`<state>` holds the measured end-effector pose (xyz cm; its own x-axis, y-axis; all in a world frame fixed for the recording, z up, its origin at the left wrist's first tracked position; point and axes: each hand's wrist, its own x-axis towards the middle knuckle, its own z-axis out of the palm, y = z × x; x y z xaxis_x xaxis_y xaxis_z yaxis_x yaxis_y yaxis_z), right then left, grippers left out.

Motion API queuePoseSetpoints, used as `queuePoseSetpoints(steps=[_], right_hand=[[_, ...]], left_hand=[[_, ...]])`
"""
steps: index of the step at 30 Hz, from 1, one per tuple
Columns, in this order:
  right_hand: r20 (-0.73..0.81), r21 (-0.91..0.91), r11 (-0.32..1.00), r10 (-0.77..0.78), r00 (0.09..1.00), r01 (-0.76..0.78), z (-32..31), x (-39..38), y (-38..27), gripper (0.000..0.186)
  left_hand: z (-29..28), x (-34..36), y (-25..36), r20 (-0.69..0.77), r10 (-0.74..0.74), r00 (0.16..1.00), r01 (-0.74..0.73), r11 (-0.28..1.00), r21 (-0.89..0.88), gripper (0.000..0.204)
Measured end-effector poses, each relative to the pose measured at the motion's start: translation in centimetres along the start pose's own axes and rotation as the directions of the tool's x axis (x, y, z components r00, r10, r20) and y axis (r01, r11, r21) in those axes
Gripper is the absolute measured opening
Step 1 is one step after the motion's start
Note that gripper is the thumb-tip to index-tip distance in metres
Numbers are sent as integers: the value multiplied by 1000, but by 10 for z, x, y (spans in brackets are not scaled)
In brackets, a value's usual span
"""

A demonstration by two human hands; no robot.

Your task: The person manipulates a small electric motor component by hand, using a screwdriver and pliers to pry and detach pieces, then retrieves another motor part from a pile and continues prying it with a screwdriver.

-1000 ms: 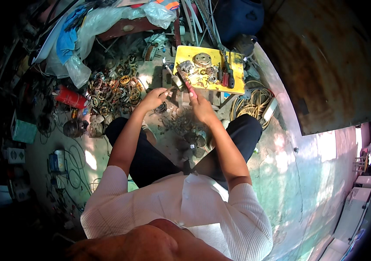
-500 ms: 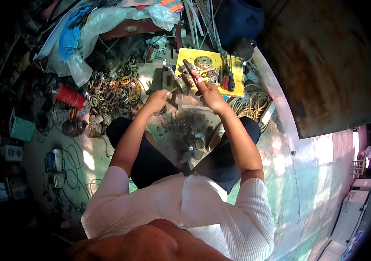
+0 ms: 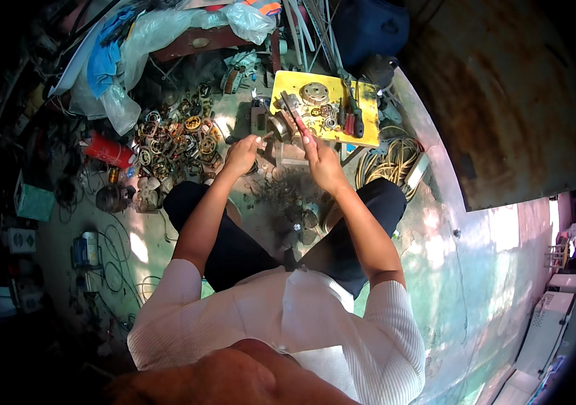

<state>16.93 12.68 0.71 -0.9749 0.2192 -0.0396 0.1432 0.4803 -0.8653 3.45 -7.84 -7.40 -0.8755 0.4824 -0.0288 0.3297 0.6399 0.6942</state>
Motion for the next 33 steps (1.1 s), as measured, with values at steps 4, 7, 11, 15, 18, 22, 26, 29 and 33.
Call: queuePoseSetpoints(steps=[4, 7, 11, 15, 18, 22, 26, 29, 33], right_hand=[[-263, 165, 921, -303, 916, 352, -29, 18, -41, 54], [-366, 140, 873, -394, 843, 468, -40, 9, -79, 56], [-312, 123, 875, -413, 856, 467, 4, 9, 8, 59], [87, -42, 999, 30, 996, -26, 0, 11, 32, 55], [-107, 95, 980, -164, 981, 175, -26, 12, -36, 53], [-358, 69, 901, -379, 853, 429, -45, 5, -91, 55], [-339, 115, 863, -432, 836, 492, -4, 0, -14, 56], [-16, -138, 985, -103, 995, 100, 19, -15, 27, 54], [-128, -7, 1000, -27, 991, 26, -4, -4, -8, 55]], left_hand=[[6, 4, -6, 15, 11, 1000, -10, 1000, -15, 44], [0, 1, -3, 37, -46, 998, 46, 999, -9, 44], [8, 5, 0, 16, -20, 1000, 20, 999, -31, 44], [3, 4, 7, -86, 50, 995, -53, 998, -30, 39], [2, 0, 1, -78, 53, 996, -56, 998, -32, 40], [4, 0, -5, -67, 32, 997, -33, 999, -13, 40], [14, 6, -7, -65, 33, 997, -36, 998, -45, 40], [13, 4, -6, -57, 6, 998, -9, 999, -51, 40], [5, -1, 0, -39, 17, 999, -19, 998, -61, 41]])
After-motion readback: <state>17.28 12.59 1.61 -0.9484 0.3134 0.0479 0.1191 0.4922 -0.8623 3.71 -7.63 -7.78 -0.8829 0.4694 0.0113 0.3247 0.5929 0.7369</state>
